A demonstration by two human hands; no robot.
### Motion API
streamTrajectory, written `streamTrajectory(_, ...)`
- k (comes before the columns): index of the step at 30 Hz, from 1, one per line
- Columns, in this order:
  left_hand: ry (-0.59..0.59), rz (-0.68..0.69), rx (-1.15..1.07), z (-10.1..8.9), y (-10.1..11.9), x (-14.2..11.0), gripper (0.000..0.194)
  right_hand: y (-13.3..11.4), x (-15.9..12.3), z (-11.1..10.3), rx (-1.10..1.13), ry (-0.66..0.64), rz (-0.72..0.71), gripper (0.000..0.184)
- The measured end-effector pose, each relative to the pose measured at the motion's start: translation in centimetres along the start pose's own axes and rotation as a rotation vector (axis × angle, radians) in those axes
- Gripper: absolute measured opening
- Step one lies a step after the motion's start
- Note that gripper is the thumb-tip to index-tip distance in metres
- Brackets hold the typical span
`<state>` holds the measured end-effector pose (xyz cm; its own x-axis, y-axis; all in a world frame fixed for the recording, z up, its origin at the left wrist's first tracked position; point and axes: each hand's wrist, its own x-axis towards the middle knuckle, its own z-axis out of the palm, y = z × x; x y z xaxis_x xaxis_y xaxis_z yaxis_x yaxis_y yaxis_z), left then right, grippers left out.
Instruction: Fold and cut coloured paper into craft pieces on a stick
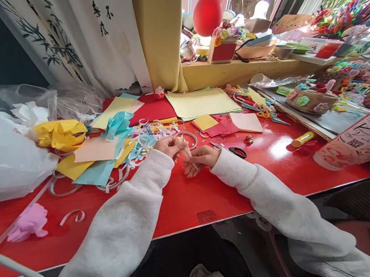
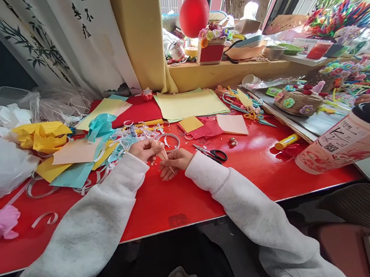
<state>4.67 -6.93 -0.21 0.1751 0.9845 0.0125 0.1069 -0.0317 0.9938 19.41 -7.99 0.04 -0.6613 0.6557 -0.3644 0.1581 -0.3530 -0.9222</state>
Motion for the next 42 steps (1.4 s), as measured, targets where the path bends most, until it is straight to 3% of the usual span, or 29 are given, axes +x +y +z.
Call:
streamTrajectory(5,0.017,0.059,0.065,0.0,-0.2,0.0,0.038,0.2,0.2,-0.1,0.047,0.094,-0.128,0.034)
streamTrajectory(8,0.0,0.038,0.106,0.0,-0.5,0.2,0.038,0.4,0.3,-0.3,0.022,0.126,-0.131,0.036)
streamTrajectory(13,0.019,0.04,0.089,-0.1,-1.0,0.3,0.032,0.2,0.3,-0.3,-0.019,0.068,-0.127,0.038)
streamTrajectory(17,-0.037,0.013,-0.036,-0.2,-1.1,0.4,0.031,0.2,0.3,-0.5,-0.058,0.059,-0.133,0.038)
streamTrajectory(23,0.063,0.022,0.097,-0.8,-1.1,1.0,0.038,0.6,0.7,-1.3,-0.092,0.091,-0.149,0.037)
streamTrajectory(30,0.082,-0.072,-0.018,-0.9,-0.2,0.6,0.044,0.7,0.8,-1.2,-0.043,0.139,-0.189,0.037)
streamTrajectory(36,-0.078,0.024,0.06,-0.3,-0.4,0.4,0.033,0.2,0.4,-0.5,-0.001,0.125,-0.124,0.034)
streamTrajectory(42,0.058,0.025,0.094,-0.6,-0.7,0.5,0.027,0.1,0.2,-0.5,-0.008,0.065,-0.061,0.032)
